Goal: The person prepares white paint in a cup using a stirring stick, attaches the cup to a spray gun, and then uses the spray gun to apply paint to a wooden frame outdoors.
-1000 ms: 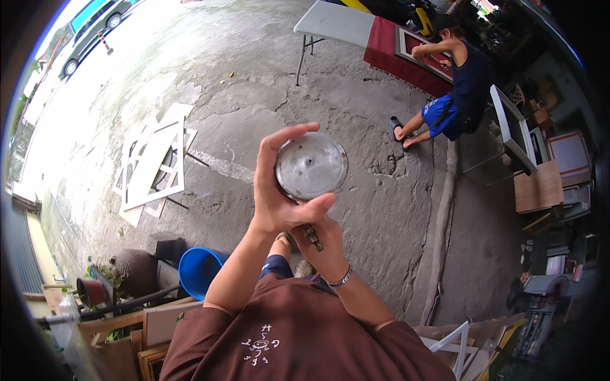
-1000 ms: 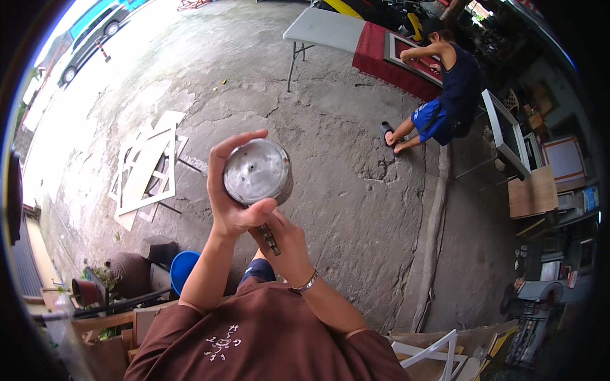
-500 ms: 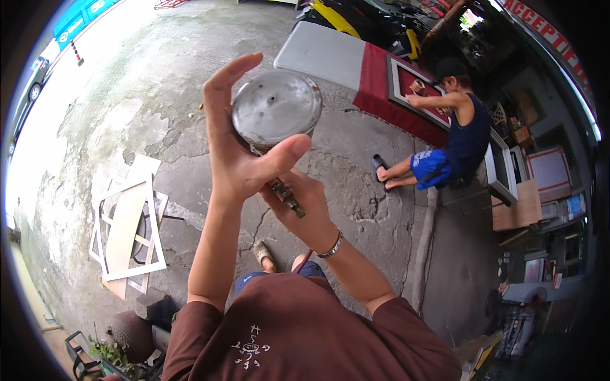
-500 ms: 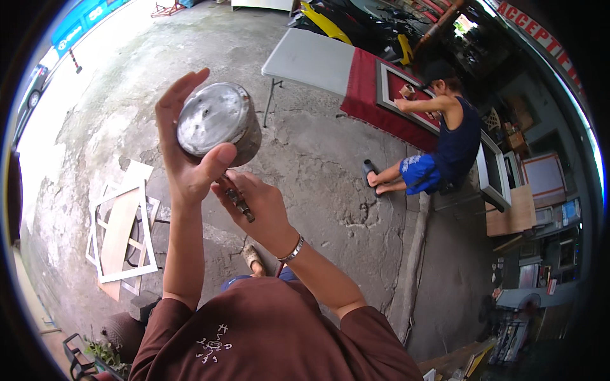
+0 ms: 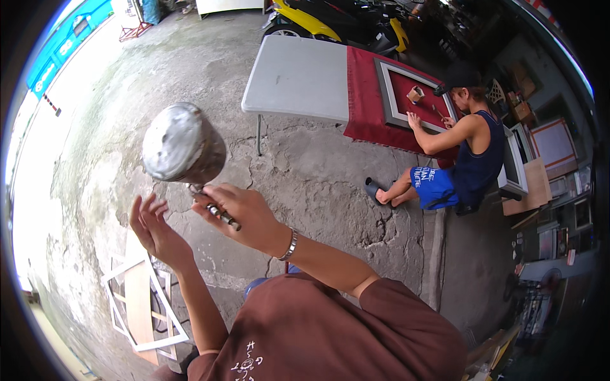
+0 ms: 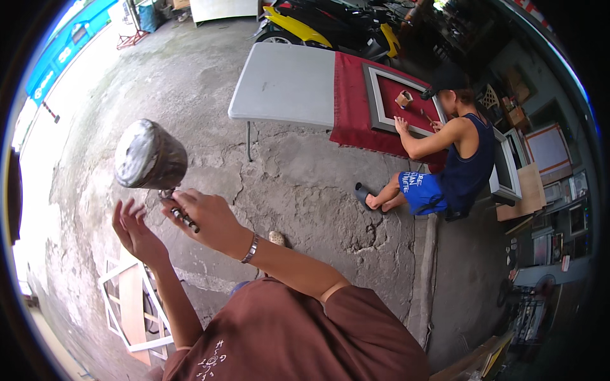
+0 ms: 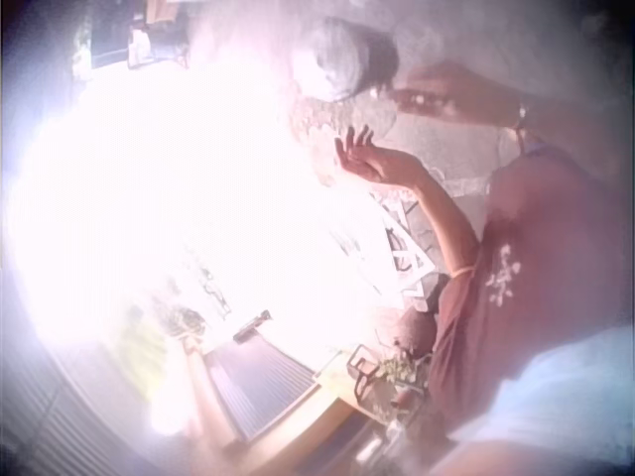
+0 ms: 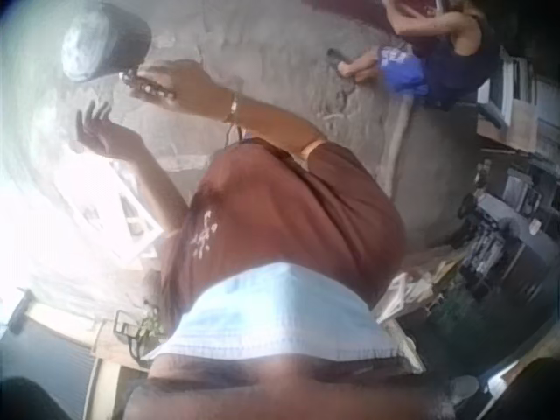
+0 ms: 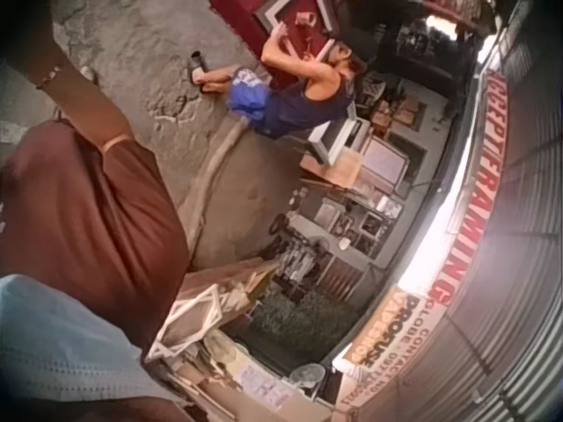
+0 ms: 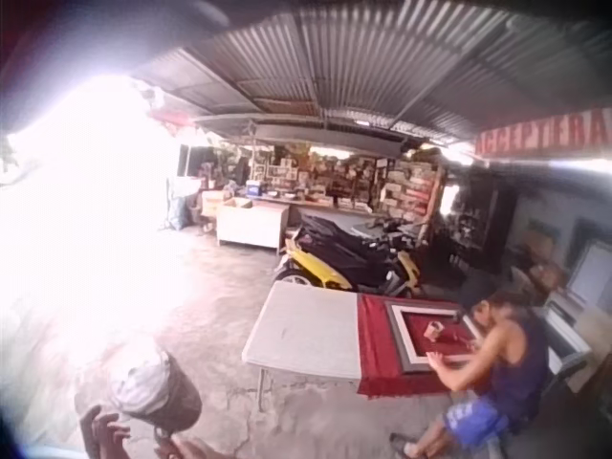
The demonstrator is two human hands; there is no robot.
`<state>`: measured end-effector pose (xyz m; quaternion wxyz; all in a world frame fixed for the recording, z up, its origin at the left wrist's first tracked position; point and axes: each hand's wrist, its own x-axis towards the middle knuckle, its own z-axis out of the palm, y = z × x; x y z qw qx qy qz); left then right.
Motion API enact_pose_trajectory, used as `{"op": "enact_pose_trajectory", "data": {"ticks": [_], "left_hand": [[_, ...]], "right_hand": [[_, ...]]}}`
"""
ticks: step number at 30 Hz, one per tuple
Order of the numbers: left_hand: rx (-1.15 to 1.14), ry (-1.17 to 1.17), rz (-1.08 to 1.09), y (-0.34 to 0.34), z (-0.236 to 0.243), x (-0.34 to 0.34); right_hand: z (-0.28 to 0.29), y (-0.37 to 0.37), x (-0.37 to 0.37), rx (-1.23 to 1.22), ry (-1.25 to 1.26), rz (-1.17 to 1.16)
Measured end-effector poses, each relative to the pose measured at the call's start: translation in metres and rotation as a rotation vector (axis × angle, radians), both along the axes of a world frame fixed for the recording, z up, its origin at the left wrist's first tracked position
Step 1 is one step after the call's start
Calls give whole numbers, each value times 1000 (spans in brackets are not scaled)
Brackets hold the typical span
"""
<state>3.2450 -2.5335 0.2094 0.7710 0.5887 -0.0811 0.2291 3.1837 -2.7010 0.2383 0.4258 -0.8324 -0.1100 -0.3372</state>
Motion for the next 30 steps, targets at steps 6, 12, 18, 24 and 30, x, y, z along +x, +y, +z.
{"op": "enact_pose_trajectory", "data": {"ticks": [6, 12, 18, 24, 30], "left_hand": [[139, 430, -29, -22, -107, 21], [238, 593, -267, -58, -171, 59], [345, 539, -715, -65, -195, 108], [656, 351, -1057, -75, -196, 170], [1126, 556, -1021, -63, -262, 221]], "right_hand": [[4, -57, 95, -38, 87, 52], [1, -65, 192, -5, 107, 48], [0, -48, 279, 2, 73, 53], [-6, -27, 357, 31, 80, 54], [-8, -3, 444, 114, -107, 219]]}}
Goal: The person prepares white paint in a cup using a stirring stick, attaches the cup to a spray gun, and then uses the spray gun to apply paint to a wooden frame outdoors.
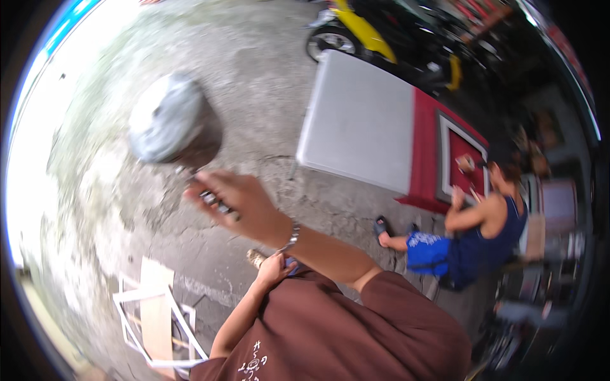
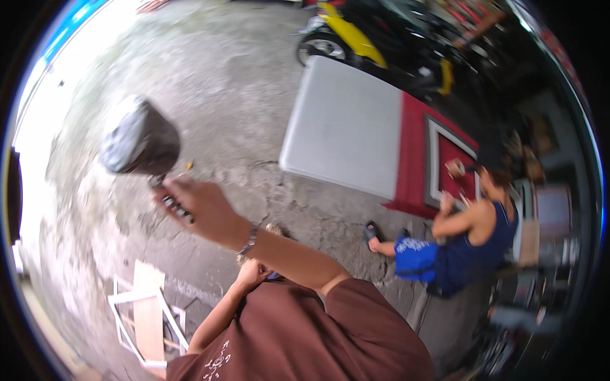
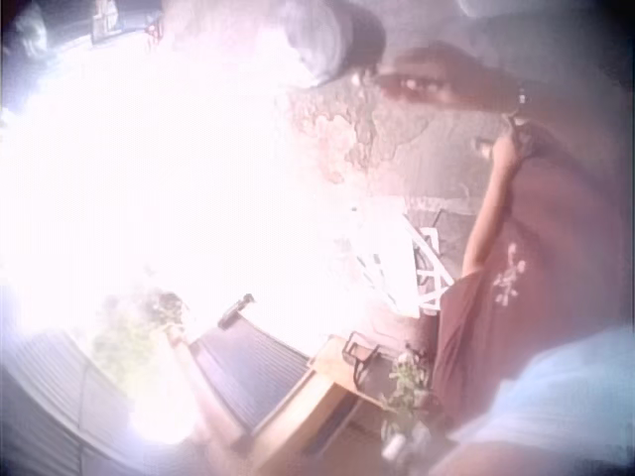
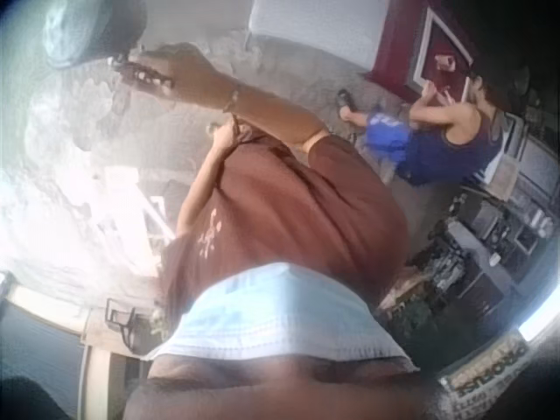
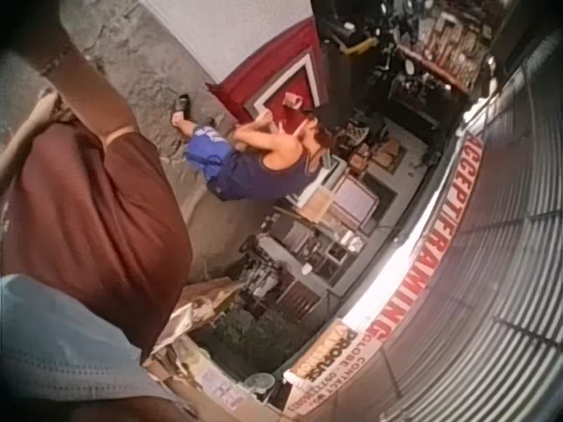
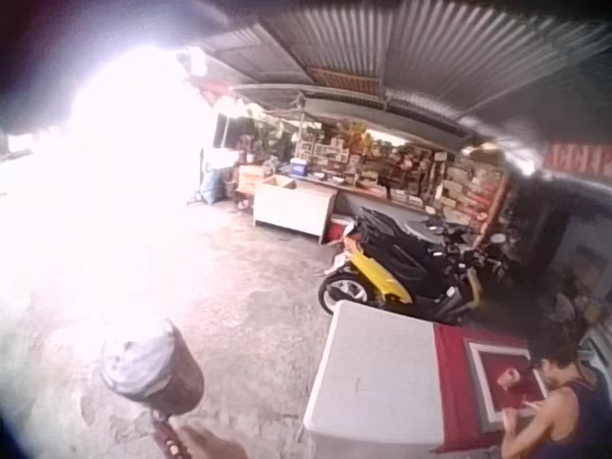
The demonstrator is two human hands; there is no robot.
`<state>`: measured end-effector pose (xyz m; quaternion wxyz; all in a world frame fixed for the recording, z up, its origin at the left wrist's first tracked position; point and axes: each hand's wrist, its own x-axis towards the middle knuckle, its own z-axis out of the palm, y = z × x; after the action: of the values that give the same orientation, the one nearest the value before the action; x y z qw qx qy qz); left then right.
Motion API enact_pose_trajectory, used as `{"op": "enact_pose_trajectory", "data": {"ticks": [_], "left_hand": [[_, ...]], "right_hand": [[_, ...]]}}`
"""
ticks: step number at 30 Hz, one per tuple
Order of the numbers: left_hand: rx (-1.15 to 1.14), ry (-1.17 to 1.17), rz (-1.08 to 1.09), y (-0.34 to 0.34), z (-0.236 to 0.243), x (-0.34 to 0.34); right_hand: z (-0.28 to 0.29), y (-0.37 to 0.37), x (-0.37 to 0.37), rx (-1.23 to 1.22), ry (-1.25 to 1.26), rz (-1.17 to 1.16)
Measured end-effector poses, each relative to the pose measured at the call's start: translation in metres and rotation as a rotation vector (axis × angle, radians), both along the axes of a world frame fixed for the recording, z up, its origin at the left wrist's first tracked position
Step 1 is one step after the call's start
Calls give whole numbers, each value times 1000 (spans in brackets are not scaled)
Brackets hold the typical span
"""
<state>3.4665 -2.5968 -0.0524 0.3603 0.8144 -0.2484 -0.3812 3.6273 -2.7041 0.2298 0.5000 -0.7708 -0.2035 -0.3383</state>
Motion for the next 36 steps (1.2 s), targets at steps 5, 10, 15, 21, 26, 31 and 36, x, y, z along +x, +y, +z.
{"op": "enact_pose_trajectory", "data": {"ticks": [5, 10, 15, 21, 26, 31, 36], "left_hand": [[383, 46, 85, 16, -40, 34], [542, 153, 510, 21, -53, 49], [523, 233, 699, -22, -58, 60], [551, 275, 760, -39, -75, 86], [578, 285, 840, -32, -73, 107], [646, 140, 1040, -15, -73, 113], [712, 262, 1259, 29, -87, 78]], "right_hand": [[21, -11, 65, -59, 123, 144], [10, -23, 119, -73, 238, 192], [-2, -26, 146, -94, 258, 338], [-17, -26, 173, -127, 215, 444], [-22, -17, 202, -137, 198, 422], [-20, 21, 239, -144, 142, 454], [-24, 65, 265, -150, 129, 499]]}}
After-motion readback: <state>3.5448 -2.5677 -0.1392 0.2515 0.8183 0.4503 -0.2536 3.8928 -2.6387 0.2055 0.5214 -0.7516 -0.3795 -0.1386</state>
